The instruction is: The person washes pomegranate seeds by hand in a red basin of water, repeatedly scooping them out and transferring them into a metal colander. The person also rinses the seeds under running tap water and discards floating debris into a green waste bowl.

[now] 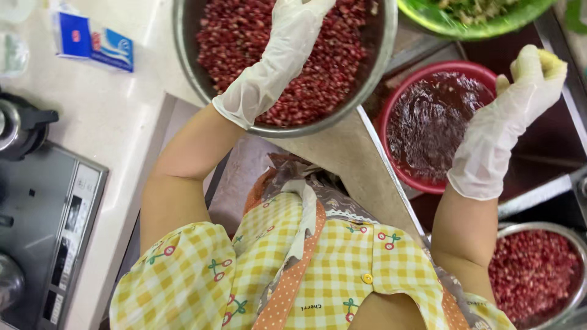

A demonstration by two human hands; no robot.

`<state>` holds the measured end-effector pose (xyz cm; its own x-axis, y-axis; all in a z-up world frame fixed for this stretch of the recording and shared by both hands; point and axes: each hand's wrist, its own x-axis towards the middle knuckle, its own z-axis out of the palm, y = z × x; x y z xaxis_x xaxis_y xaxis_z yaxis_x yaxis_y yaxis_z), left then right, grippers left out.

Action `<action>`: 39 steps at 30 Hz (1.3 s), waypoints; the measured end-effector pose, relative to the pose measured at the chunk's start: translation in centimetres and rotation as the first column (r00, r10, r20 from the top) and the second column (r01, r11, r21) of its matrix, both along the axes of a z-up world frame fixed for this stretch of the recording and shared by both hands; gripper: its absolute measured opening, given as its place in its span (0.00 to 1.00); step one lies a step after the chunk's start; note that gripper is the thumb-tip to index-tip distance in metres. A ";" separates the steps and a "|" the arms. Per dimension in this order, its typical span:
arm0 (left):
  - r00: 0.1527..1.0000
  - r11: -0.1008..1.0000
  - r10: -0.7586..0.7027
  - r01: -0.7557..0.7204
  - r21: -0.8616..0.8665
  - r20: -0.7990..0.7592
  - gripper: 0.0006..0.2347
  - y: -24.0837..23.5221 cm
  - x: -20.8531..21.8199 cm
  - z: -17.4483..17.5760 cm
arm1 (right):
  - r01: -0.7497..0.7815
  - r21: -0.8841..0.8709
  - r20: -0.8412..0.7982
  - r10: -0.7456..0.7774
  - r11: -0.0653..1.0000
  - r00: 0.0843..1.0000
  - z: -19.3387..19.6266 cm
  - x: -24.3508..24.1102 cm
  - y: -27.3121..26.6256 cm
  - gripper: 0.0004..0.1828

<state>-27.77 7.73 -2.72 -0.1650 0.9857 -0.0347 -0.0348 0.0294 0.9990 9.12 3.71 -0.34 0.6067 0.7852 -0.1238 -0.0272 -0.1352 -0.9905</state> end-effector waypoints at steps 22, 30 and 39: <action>0.958 0.754 0.236 -0.287 -0.590 -0.164 0.33 2.1 -9.5 -11.0 | -0.691 -0.532 -0.235 0.698 0.489 0.676 -4.1 -30.5 12.3 0.27; 0.797 0.792 0.544 -0.383 -0.476 0.263 0.26 -0.5 -5.3 -8.1 | -0.556 -0.080 -0.460 0.464 0.827 0.757 -6.3 -33.6 5.1 0.19; 0.598 0.914 0.353 -0.386 -0.127 0.720 0.12 -2.4 -4.1 -1.8 | -0.467 0.117 -0.458 0.465 0.876 0.758 1.1 -34.1 2.6 0.12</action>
